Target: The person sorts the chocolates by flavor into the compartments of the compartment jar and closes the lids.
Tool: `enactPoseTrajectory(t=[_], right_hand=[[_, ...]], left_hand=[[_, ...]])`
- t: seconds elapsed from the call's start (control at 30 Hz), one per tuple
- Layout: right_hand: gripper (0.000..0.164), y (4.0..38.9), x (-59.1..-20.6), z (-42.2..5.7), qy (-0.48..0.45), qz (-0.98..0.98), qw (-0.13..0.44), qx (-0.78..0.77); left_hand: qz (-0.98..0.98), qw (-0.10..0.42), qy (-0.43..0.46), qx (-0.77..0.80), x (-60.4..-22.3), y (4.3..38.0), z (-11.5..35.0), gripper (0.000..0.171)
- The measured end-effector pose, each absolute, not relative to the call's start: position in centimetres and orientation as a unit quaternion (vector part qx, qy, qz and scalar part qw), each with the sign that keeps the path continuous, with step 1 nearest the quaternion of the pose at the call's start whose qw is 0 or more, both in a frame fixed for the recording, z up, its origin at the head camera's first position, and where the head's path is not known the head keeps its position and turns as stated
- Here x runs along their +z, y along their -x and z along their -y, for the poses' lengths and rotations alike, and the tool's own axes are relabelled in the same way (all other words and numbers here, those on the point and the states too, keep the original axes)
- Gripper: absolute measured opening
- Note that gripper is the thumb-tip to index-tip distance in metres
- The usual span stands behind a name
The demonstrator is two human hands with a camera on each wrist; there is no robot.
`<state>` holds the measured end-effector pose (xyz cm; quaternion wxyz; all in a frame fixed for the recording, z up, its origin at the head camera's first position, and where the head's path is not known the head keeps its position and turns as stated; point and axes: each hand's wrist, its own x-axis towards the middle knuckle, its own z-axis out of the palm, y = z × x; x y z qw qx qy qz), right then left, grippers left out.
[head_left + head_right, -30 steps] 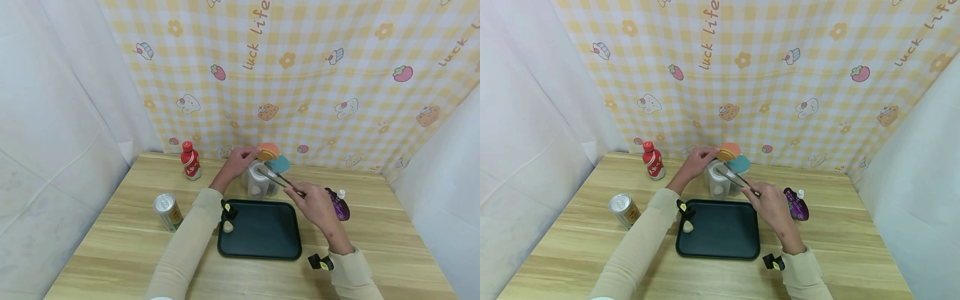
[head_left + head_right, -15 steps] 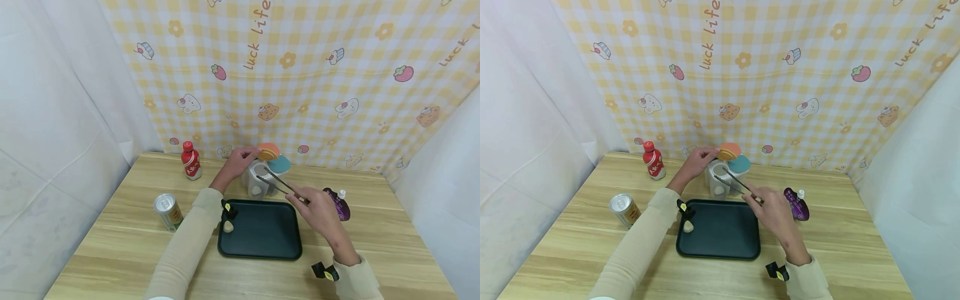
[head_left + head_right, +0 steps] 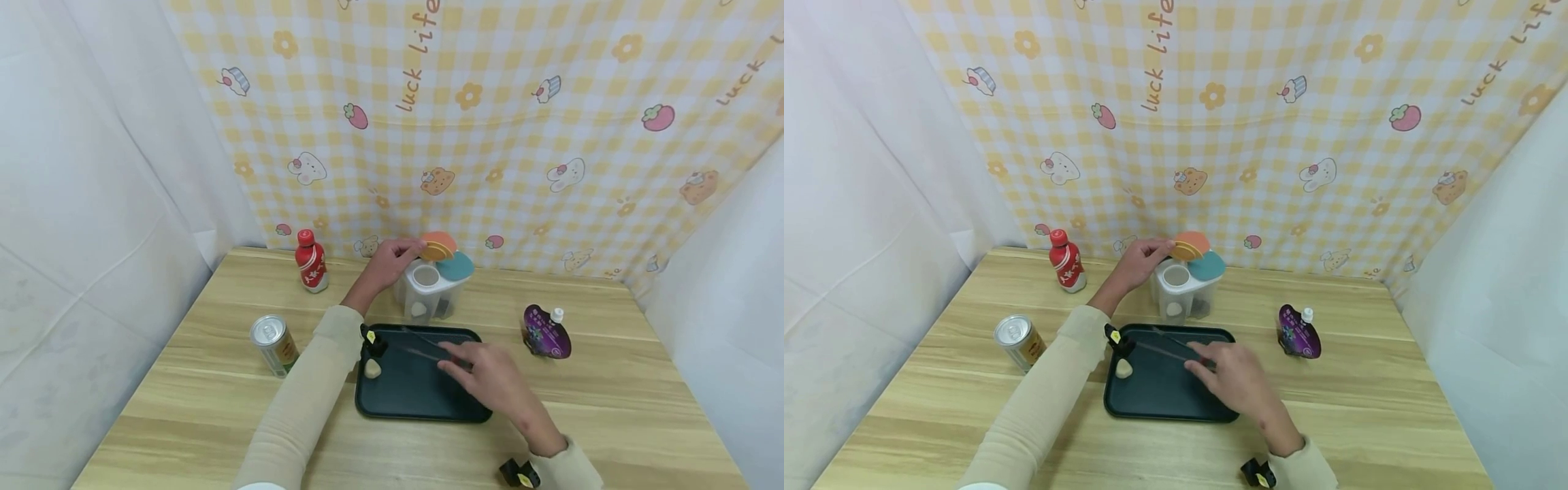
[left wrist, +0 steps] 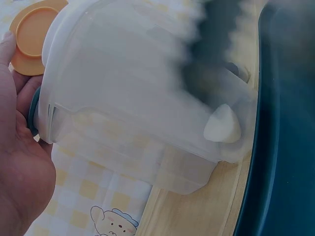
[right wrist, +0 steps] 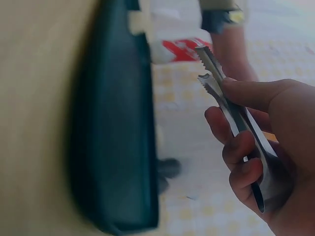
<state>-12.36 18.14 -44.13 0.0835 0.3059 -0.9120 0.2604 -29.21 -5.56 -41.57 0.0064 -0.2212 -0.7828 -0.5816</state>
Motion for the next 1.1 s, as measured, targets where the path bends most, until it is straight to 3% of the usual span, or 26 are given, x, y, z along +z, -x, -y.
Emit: enactPoseTrajectory(t=[0.33, 1.1], right_hand=[[0.036, 11.3, -45.9, -15.8, -0.325, 0.905, -0.016, 0.275], [0.032, 10.8, -46.5, -14.8, -0.344, 0.915, 0.006, 0.211]], left_hand=[[0.78, 0.008, 0.219, -0.586, -41.7, 29.3, 5.6, 0.039], [0.782, 0.011, 0.216, -0.585, -41.6, 29.3, 5.4, 0.036]])
